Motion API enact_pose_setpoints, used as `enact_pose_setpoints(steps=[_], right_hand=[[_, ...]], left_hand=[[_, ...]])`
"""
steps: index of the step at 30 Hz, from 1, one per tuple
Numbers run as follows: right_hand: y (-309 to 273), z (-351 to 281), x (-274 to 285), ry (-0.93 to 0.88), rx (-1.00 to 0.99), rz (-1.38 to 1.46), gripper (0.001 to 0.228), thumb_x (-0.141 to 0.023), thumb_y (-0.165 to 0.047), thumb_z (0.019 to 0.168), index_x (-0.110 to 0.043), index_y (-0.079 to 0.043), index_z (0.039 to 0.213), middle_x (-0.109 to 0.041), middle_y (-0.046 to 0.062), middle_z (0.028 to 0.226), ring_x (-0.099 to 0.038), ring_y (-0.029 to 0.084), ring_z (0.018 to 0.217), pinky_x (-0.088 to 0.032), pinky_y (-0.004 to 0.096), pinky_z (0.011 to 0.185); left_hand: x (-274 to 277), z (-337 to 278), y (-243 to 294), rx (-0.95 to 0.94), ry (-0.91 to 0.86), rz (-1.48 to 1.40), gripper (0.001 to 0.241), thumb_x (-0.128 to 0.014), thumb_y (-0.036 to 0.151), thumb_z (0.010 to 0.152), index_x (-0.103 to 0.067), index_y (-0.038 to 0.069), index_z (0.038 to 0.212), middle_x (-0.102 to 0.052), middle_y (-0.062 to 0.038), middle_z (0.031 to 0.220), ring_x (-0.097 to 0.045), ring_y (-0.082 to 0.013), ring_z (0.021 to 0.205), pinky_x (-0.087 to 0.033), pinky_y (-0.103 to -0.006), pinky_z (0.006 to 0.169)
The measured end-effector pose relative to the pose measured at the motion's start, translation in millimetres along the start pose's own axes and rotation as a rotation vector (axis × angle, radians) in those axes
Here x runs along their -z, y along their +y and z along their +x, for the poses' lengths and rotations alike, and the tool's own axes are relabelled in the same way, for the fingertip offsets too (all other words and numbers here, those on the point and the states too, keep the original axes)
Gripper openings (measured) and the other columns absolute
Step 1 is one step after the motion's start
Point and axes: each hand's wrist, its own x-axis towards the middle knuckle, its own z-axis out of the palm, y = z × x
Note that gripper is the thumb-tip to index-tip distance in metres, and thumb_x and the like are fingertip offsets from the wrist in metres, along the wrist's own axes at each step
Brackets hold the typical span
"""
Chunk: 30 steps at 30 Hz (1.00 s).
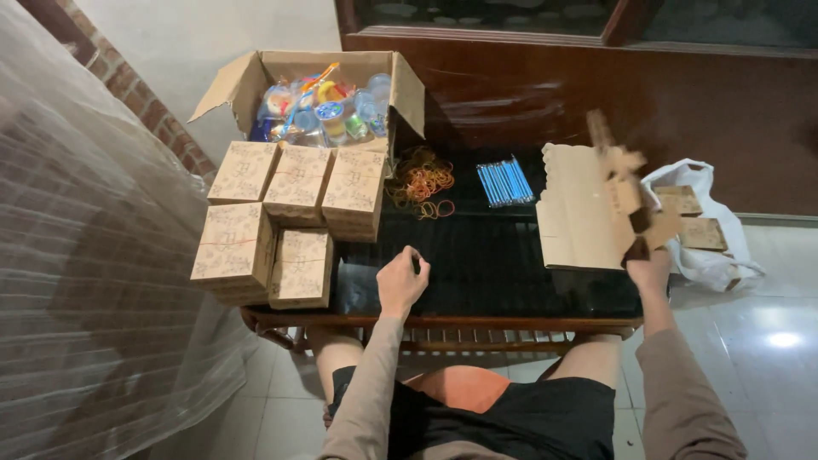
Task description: A person is folding flat cardboard sheets into small boxes and organizing them on a table with other packaging materials like straws and bottles.
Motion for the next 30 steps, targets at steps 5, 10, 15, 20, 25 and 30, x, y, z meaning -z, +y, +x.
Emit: enact_pose_setpoints(steps=[5,10,15,20,25,30], right_hand=[[-30,-23,-4,0.017,0.208,-0.215,0.040,-0.067,-0.041,0.106,-0.075,-0.003,0.116,-0.074,0.022,0.107,-0.067,0.044,0.106,-0.051,0.051,0.090],[-5,-13,-20,0.130,0.127,-0.211,0.053,-0.055,-0.040,0.117,-0.074,0.007,0.104,-0.072,0.030,0.097,-0.069,0.048,0.101,-0.052,0.057,0.088],[-34,-28,-17,0.093,0.056,-0.300,0.071,-0.041,-0.048,0.120,-0.073,0.012,0.102,-0.072,0.034,0.095,-0.071,0.048,0.099,-0.053,0.056,0.084],[-49,-46,-18,0.043,0.046,-0.440,0.079,-0.032,-0.055,0.121,-0.074,0.010,0.104,-0.072,0.034,0.100,-0.068,0.054,0.107,-0.043,0.066,0.097],[-35,-49,-23,0.096,0.095,-0.501,0.076,-0.037,-0.054,0.120,-0.075,0.006,0.097,-0.073,0.030,0.091,-0.071,0.053,0.099,-0.048,0.065,0.091],[-15,-44,-27,0.275,0.319,-0.446,0.030,-0.077,-0.045,0.095,-0.074,-0.015,0.095,-0.074,0.014,0.078,-0.074,0.039,0.080,-0.057,0.049,0.068]], left_hand=[[5,0,4,0.030,-0.018,0.013,0.010,-0.062,0.026,0.089,-0.058,0.016,0.088,-0.068,-0.004,0.070,-0.068,-0.0226,0.061,-0.052,-0.0353,0.055],[3,-1,5,0.003,-0.038,0.057,0.010,-0.059,0.026,0.089,-0.058,0.017,0.091,-0.068,-0.006,0.070,-0.071,-0.0263,0.063,-0.056,-0.0362,0.058],[-16,-3,2,-0.172,0.072,0.283,0.010,-0.063,0.021,0.086,-0.055,0.017,0.091,-0.061,-0.002,0.069,-0.067,-0.0219,0.056,-0.054,-0.0319,0.053],[-71,6,74,-0.474,0.107,0.105,0.025,-0.071,0.021,0.074,-0.064,0.017,0.098,-0.062,-0.006,0.092,-0.066,-0.0266,0.084,-0.056,-0.0379,0.067],[-105,0,185,-0.785,0.012,-0.129,0.049,-0.069,0.023,0.074,-0.065,0.015,0.122,-0.067,-0.012,0.126,-0.065,-0.0272,0.122,-0.052,-0.0475,0.100],[-117,20,238,-0.631,-0.465,0.101,0.060,-0.052,0.034,0.097,-0.040,0.007,0.149,-0.047,-0.021,0.156,-0.040,-0.0341,0.150,-0.026,-0.0594,0.123]])
